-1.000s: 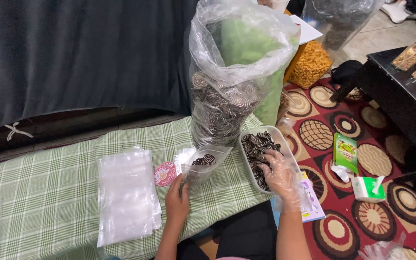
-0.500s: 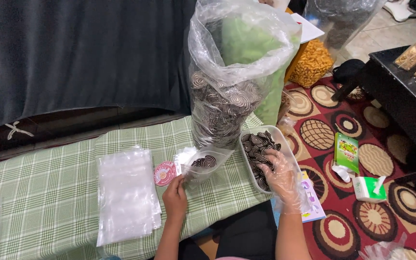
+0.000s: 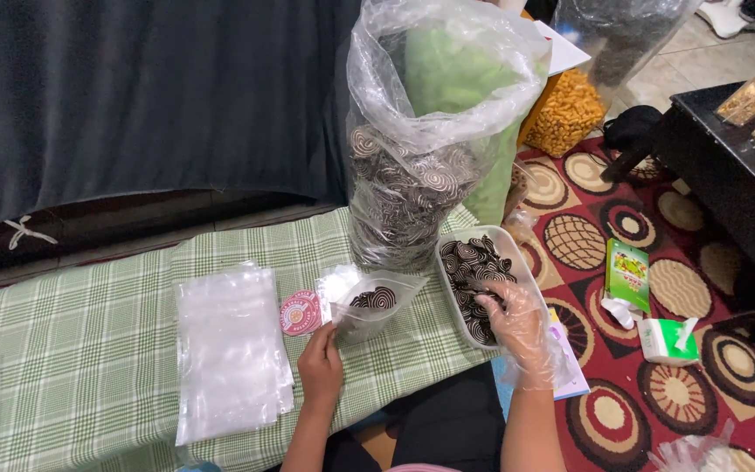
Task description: Packaging chocolate swirl cookies into small plastic bags.
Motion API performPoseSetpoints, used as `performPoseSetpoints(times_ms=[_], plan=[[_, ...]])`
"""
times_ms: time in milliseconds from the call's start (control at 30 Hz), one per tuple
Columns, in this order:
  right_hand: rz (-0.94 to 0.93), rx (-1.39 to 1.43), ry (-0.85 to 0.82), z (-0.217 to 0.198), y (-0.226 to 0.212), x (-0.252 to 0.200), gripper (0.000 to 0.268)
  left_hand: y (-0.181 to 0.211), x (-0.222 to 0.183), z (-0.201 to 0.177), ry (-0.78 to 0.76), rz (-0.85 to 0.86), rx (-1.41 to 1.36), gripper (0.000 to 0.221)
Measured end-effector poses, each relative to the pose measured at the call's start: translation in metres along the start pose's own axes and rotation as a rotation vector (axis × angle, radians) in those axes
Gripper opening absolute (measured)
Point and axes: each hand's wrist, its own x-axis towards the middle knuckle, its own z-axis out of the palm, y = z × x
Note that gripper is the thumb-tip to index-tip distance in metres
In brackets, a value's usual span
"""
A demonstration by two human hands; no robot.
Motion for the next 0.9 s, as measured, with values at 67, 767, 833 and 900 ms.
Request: performPoseSetpoints(times_ms=[67,767,833,900], plan=[[0.064,-0.009,-0.051,0.000,0.005,-0.001,0.029,0.002,0.001,-0.001,-0.001,-0.006,-0.008,0.028],[-0.537,0.467,-0.013,-0.041,-0.139,0.045,0.014,0.003,0.002,-0.002,-0.032,-0.075,-0.006,0.030],[-0.643,0.457,-0.073,-0.032,-0.156,0.055,0.016,0.002,0.002,-0.002,-0.038,-0.081,-0.008,0.031],[-0.824,0.381,-0.040,-0.016,-0.168,0.064,0.010,0.003,0.002,-0.003,-0.046,-0.109,-0.035,0.034]])
